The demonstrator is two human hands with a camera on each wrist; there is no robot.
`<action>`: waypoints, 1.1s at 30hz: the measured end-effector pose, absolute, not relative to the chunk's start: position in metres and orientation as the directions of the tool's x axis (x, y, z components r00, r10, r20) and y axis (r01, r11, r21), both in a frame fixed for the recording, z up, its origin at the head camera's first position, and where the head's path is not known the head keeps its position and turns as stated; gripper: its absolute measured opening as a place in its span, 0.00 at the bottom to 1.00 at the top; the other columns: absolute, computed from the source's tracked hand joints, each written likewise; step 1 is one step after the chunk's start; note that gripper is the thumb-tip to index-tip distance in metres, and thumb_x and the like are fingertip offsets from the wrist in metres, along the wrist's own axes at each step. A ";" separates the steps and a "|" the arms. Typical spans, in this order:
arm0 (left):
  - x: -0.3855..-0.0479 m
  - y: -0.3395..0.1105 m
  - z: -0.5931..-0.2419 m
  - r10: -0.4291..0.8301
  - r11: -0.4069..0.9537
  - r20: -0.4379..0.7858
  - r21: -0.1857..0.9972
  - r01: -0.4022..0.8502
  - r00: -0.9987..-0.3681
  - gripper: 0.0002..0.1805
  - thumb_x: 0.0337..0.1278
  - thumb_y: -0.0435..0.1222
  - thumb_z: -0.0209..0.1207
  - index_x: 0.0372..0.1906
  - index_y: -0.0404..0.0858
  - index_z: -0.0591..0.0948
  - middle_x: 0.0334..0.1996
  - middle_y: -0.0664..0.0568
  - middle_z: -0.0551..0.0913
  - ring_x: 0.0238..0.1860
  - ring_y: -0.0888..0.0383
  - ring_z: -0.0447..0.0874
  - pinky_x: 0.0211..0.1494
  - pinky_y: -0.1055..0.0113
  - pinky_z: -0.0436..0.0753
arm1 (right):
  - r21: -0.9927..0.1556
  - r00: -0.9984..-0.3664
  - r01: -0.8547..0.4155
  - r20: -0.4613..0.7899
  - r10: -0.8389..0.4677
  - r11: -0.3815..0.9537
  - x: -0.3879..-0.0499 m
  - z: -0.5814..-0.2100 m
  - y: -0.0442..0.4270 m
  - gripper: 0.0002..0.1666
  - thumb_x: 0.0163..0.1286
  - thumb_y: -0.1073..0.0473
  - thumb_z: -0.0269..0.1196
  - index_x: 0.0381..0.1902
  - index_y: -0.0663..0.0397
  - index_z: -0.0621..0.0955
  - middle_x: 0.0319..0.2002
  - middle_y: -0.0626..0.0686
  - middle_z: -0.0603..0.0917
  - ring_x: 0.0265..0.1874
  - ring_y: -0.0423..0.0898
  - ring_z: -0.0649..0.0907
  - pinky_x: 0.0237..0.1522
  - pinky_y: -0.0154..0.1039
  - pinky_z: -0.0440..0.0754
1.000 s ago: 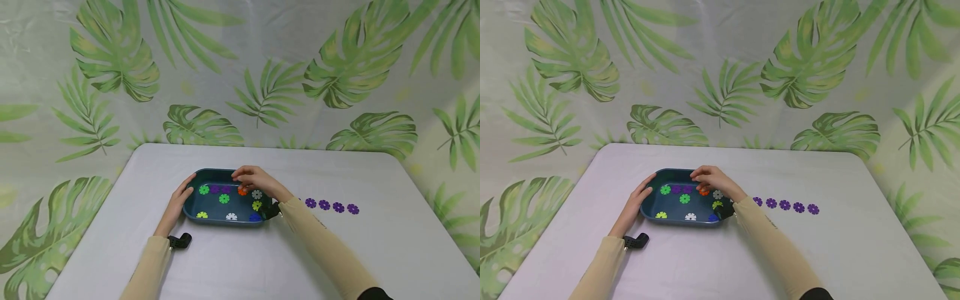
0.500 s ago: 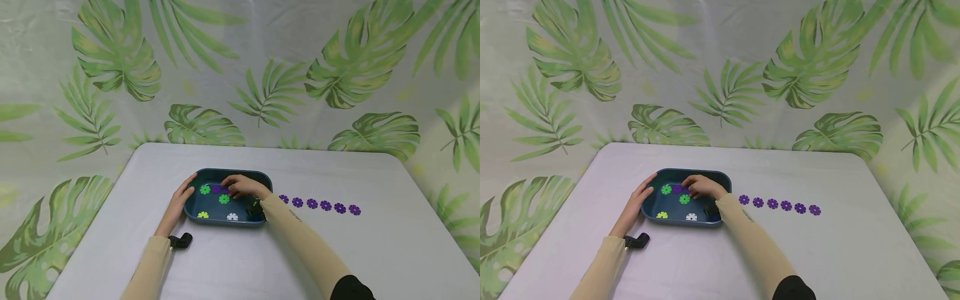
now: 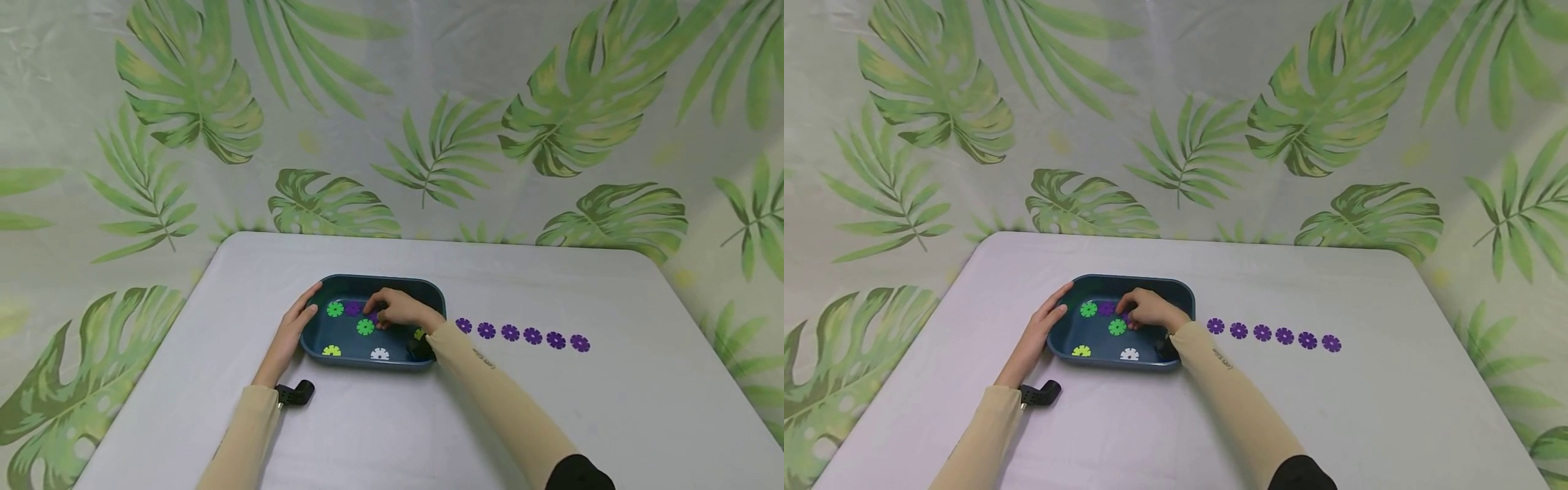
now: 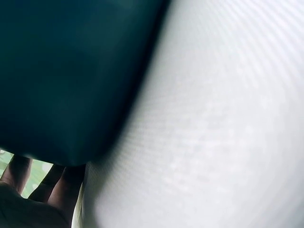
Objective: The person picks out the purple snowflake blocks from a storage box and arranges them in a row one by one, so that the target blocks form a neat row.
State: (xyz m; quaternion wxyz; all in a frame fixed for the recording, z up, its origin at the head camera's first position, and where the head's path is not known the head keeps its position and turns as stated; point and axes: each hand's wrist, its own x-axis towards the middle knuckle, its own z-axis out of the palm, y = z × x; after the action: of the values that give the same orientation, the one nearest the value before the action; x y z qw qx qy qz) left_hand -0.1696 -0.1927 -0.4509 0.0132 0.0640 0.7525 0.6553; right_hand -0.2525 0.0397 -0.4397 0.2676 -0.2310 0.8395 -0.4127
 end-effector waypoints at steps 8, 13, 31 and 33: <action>-0.171 -0.192 -0.451 0.118 0.132 0.059 0.988 0.075 -0.991 0.27 0.74 0.40 0.44 0.74 0.43 0.60 0.73 0.51 0.56 0.73 0.55 0.45 0.73 0.52 0.46 | -0.794 -0.788 -0.187 -0.229 -0.571 0.578 -0.248 -0.435 0.041 0.10 0.65 0.75 0.56 0.40 0.63 0.81 0.25 0.54 0.76 0.20 0.45 0.80 0.27 0.36 0.81; -0.171 -0.192 -0.451 0.118 0.127 0.069 0.988 0.084 -0.991 0.27 0.74 0.40 0.45 0.74 0.42 0.60 0.73 0.51 0.56 0.73 0.55 0.46 0.73 0.52 0.46 | -0.815 -0.793 -0.183 -0.208 -0.573 0.549 -0.249 -0.430 0.051 0.09 0.68 0.70 0.56 0.43 0.61 0.81 0.23 0.53 0.76 0.18 0.43 0.77 0.26 0.36 0.80; -0.169 -0.193 -0.448 0.123 0.150 0.075 0.984 0.093 -0.990 0.26 0.75 0.36 0.43 0.74 0.41 0.59 0.73 0.50 0.56 0.73 0.55 0.46 0.73 0.51 0.47 | -0.952 -0.821 -0.032 -0.148 -0.552 0.304 -0.251 -0.393 0.161 0.14 0.73 0.63 0.54 0.51 0.67 0.76 0.33 0.58 0.77 0.26 0.47 0.77 0.32 0.39 0.81; -0.168 -0.193 -0.449 0.124 0.151 0.076 0.984 0.095 -0.989 0.26 0.75 0.35 0.42 0.74 0.41 0.59 0.73 0.50 0.56 0.73 0.55 0.46 0.73 0.51 0.47 | -0.951 -0.841 -0.026 -0.147 -0.521 0.309 -0.249 -0.394 0.181 0.14 0.73 0.62 0.54 0.51 0.67 0.75 0.32 0.57 0.77 0.26 0.46 0.77 0.32 0.38 0.81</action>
State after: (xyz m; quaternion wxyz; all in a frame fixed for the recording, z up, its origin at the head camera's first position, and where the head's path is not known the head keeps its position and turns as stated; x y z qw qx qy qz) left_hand -0.1685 -0.1930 -0.4488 0.0115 0.0722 0.7587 0.6473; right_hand -0.2491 0.1805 -0.3938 0.2209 -0.1757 0.7782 -0.5610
